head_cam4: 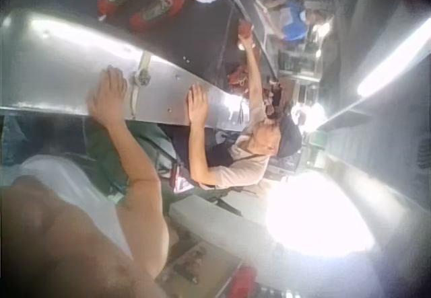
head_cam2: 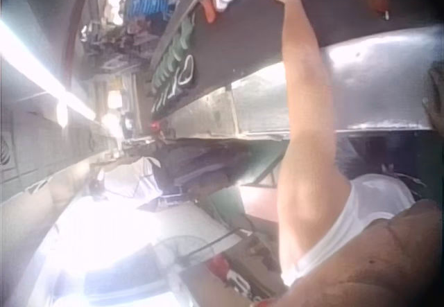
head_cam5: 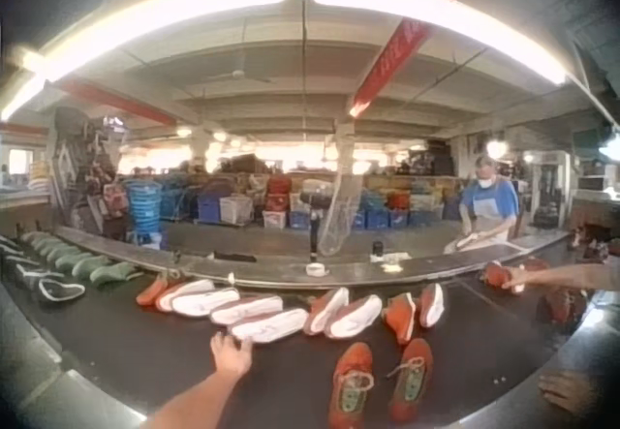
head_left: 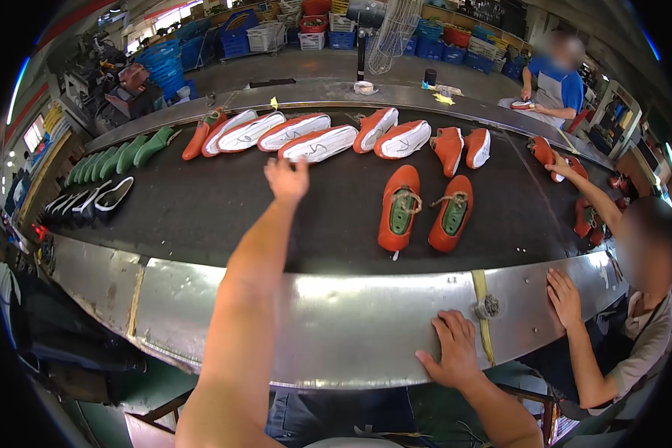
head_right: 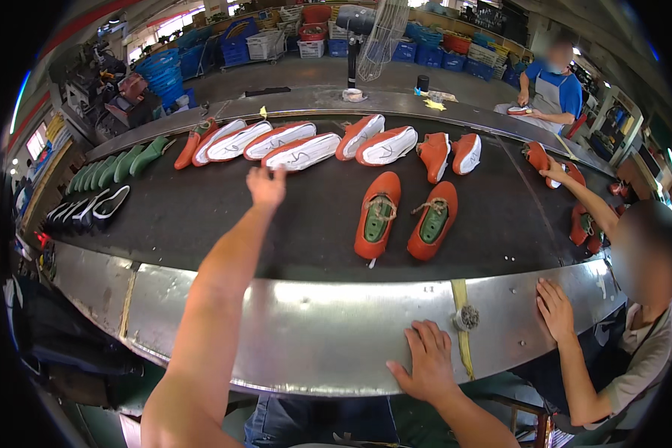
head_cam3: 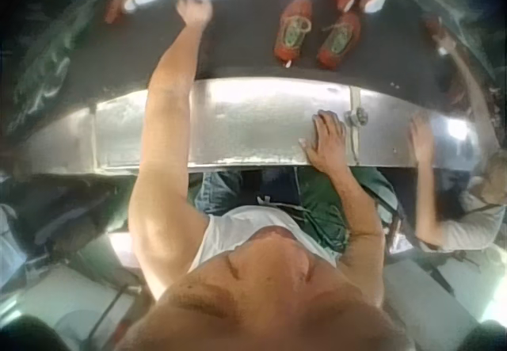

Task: Using pliers to pull and adjust material on shoe lasts at a factory assembly line.

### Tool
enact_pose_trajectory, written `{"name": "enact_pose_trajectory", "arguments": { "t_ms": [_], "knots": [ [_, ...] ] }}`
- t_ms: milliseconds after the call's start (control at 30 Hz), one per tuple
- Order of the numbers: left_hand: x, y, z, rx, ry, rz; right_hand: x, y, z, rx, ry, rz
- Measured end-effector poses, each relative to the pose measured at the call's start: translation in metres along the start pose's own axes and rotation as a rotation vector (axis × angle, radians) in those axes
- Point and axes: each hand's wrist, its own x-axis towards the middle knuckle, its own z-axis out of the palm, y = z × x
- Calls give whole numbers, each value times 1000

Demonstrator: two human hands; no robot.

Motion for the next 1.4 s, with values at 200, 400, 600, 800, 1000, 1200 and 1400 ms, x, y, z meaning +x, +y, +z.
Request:
{"name": "enact_pose_trajectory", "arguments": {
  "t_ms": [200, 400, 600, 800, 1000, 1200, 1400],
  "knots": [
    [100, -43, 15, 14, -142, -136, 9, -1, -6, -19, -109, 57],
    [139, -19, 13, 188, -441, -139, 22, -7, -6, -37, -143, 64],
    [109, -33, 18, 119, -564, 246, 20, -17, 1, -44, -103, 24],
    [19, 3, -76, 287, -612, 86, 15, -17, 6, -16, -60, -4],
    [-101, -17, -265, 309, -665, 124, 3, -12, 15, -1, 86, -62],
    [-230, -52, -412, 211, -577, 10, -51, -24, 34, 114, 429, -234],
    [-325, -72, -421, 548, -290, 545, -256, -84, 81, 294, -243, -36]
  ]
}}
